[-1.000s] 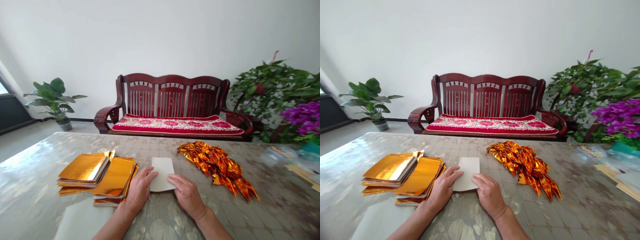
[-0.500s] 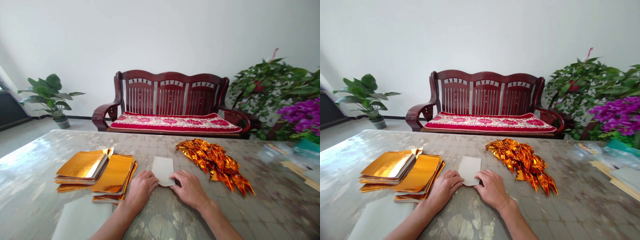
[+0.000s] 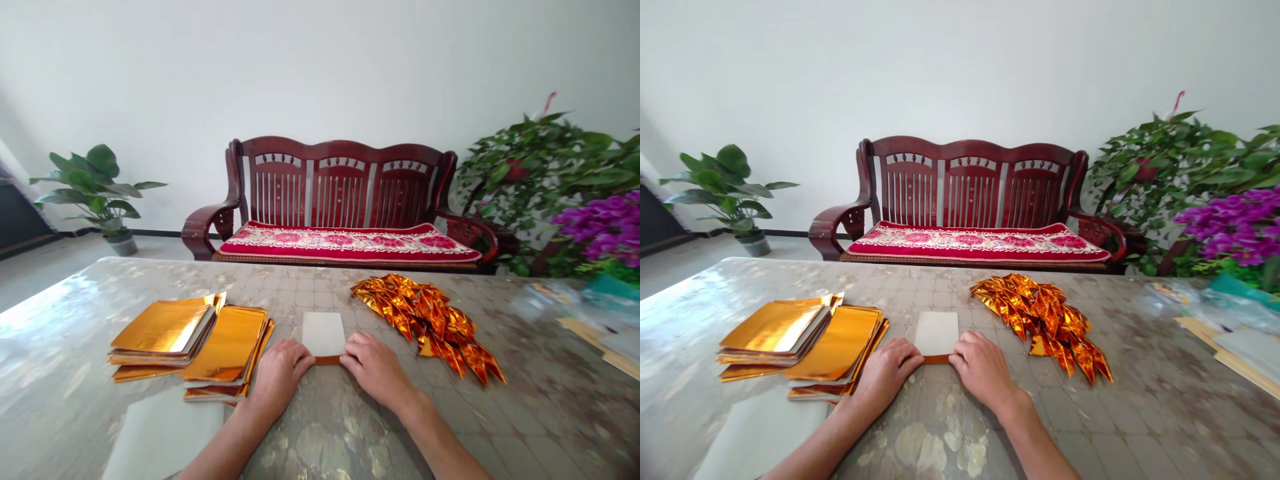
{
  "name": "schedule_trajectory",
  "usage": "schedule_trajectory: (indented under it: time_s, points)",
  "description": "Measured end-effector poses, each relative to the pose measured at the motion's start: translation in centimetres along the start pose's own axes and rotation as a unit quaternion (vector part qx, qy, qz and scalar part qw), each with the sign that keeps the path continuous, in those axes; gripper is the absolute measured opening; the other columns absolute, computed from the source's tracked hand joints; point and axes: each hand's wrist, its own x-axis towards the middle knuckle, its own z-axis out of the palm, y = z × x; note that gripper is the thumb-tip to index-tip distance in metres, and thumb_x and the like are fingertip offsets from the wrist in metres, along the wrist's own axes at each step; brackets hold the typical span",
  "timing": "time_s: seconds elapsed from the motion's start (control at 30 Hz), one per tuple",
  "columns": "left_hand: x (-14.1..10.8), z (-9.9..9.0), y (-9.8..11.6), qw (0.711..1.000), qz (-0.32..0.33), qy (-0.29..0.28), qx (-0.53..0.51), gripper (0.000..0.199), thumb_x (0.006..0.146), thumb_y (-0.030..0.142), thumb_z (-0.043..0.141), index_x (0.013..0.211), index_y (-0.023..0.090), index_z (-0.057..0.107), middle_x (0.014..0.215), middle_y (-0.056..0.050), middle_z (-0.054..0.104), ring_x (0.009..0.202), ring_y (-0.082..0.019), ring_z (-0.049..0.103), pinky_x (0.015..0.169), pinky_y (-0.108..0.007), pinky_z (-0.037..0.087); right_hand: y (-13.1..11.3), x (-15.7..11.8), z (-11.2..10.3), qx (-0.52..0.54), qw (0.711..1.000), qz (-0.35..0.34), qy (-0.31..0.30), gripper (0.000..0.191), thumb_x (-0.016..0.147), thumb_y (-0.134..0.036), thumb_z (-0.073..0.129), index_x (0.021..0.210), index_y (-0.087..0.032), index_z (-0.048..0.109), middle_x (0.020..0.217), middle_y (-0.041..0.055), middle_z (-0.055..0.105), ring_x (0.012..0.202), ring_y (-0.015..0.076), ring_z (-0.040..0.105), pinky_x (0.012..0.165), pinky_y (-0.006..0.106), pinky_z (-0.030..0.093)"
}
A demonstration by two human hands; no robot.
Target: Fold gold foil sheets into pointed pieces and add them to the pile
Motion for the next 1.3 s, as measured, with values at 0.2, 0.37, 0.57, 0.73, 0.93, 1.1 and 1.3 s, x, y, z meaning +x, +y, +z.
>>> schedule_trajectory:
  time_s: [0.2,0.37,0.57,0.73,0.93,1.1,1.3]
  points:
    - [0.2,0.1,0.1,0.999,-0.033,0.002,0.015,0.025,0.091,0.038,0.058,0.075,0.021,0.066,0.080,-0.001,0.067,0.083,-0.018,0.061,0.074,-0.027,0.037,-0.3,-0.1,0.8,-0.006,0.999,0.043,0.017,0.014,0.088,-0.029,0.062,0.076,-0.023,0.063,0.085,-0.0010,0.063,0.087,0.0162,0.057,0.070,0.027,0.034]
    - [0.2,0.2,0.0,0.998,-0.056,-0.004,0.023,0.026,0.090,0.041,0.061,0.073,0.021,0.066,0.078,-0.001,0.068,0.082,-0.018,0.061,0.071,-0.027,0.035,-0.3,0.0,1.0,-0.005,0.998,0.057,0.014,0.013,0.088,-0.028,0.060,0.077,-0.022,0.061,0.086,-0.0004,0.062,0.084,0.0159,0.057,0.070,0.027,0.034]
    - [0.3,0.2,-0.1,0.997,-0.061,-0.007,0.039,0.028,0.090,0.043,0.059,0.073,0.021,0.066,0.078,0.000,0.068,0.081,-0.018,0.061,0.070,-0.027,0.034,-0.3,0.0,1.0,-0.012,0.999,0.040,0.013,0.020,0.094,-0.030,0.051,0.078,-0.021,0.060,0.086,0.0004,0.062,0.084,0.0156,0.057,0.070,0.027,0.033]
    - [0.3,0.2,0.0,0.997,-0.065,-0.005,0.042,0.029,0.090,0.044,0.059,0.073,0.021,0.066,0.078,-0.001,0.067,0.080,-0.018,0.060,0.070,-0.028,0.034,-0.5,0.3,1.2,-0.028,0.998,0.048,0.013,0.019,0.093,-0.028,0.053,0.077,-0.021,0.060,0.085,0.0008,0.061,0.083,0.0156,0.057,0.069,0.027,0.033]
    - [0.2,0.0,0.2,0.996,-0.081,0.000,0.026,0.026,0.088,0.042,0.062,0.072,0.021,0.066,0.079,-0.001,0.066,0.082,-0.018,0.059,0.071,-0.027,0.034,-0.5,0.5,1.2,-0.033,0.998,0.054,0.019,0.016,0.088,-0.028,0.058,0.074,-0.021,0.058,0.082,-0.0002,0.061,0.079,0.0152,0.056,0.067,0.028,0.032]
    - [0.3,-0.1,0.3,0.994,-0.104,0.001,0.027,0.024,0.083,0.040,0.067,0.070,0.021,0.065,0.078,0.000,0.065,0.081,-0.017,0.059,0.070,-0.027,0.034,-0.5,0.5,1.5,-0.034,0.998,0.057,0.023,0.015,0.087,-0.027,0.060,0.073,-0.021,0.058,0.081,-0.0003,0.061,0.078,0.0154,0.055,0.067,0.028,0.031]
    - [0.3,-0.1,0.1,0.994,-0.100,0.008,0.034,0.026,0.082,0.044,0.068,0.069,0.021,0.065,0.077,0.000,0.065,0.079,-0.017,0.059,0.069,-0.027,0.033,-0.5,0.5,1.6,-0.031,0.997,0.061,0.023,0.016,0.086,-0.028,0.060,0.072,-0.021,0.058,0.079,0.0001,0.061,0.078,0.0156,0.055,0.066,0.028,0.030]
